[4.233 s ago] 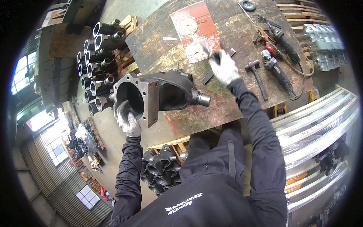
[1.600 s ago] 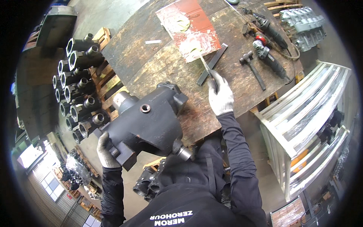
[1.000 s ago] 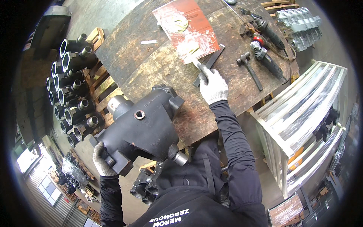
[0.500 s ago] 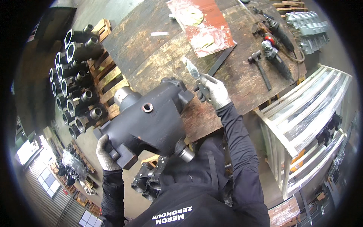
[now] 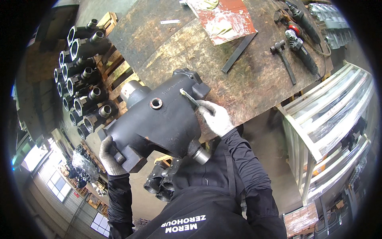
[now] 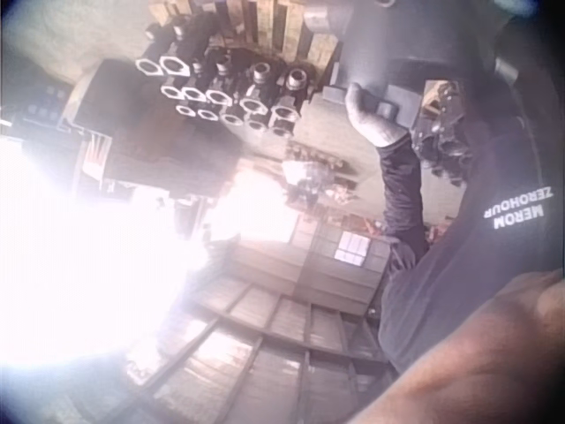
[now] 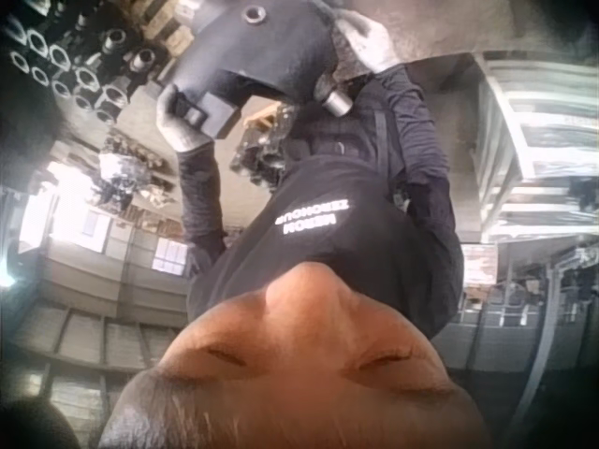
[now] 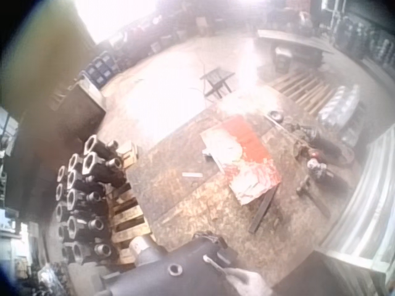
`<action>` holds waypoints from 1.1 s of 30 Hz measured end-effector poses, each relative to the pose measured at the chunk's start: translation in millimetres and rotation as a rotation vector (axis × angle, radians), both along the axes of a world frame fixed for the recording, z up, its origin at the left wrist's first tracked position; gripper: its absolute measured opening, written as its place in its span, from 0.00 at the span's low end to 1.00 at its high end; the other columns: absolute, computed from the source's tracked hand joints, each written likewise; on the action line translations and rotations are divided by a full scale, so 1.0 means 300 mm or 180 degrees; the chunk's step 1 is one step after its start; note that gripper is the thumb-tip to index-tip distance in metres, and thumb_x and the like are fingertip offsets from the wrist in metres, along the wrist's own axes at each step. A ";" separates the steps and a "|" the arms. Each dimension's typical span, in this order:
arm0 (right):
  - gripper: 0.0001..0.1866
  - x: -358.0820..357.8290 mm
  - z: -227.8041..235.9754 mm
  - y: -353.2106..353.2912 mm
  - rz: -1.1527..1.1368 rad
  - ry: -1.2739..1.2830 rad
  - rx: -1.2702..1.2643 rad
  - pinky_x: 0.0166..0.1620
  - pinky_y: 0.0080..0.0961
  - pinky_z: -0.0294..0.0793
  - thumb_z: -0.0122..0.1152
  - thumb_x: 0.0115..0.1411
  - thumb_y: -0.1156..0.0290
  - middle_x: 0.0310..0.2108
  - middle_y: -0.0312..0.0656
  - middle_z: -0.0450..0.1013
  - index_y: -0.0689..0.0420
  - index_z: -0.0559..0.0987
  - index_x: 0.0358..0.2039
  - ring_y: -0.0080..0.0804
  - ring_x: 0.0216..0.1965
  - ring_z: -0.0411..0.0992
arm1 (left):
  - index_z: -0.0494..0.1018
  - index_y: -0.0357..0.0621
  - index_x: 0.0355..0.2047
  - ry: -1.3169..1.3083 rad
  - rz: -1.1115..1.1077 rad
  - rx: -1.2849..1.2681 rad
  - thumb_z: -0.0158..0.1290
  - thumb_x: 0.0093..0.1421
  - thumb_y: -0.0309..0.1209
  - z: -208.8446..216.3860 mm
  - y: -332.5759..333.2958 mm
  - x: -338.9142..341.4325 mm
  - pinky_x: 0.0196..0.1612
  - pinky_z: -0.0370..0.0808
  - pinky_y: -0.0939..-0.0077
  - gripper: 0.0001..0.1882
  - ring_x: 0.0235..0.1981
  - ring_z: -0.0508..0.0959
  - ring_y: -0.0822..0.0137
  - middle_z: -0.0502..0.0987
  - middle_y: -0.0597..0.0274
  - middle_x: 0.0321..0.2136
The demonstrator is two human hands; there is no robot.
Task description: The person picks up a black metal manifold from a stack, places it on a workbench, and uses a putty knife to spread a white sealant around the flange and ports. After finishing one piece, they place it on a pallet and repeat the process with a second manifold.
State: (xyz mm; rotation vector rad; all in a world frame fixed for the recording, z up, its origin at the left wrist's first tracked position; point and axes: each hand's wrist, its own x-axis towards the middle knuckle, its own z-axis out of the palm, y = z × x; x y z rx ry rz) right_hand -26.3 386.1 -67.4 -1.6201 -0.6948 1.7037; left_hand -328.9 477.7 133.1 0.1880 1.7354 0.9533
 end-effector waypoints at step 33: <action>0.18 -0.040 0.124 0.028 0.0580 -0.1373 0.0781 0.45 0.36 0.79 0.64 0.66 0.64 0.38 0.44 0.75 0.40 0.84 0.56 0.45 0.38 0.77 | 0.78 0.43 0.42 -0.0071 -0.0207 0.0091 0.58 0.64 0.35 0.028 0.000 0.070 0.47 0.80 0.67 0.11 0.39 0.82 0.64 0.82 0.62 0.36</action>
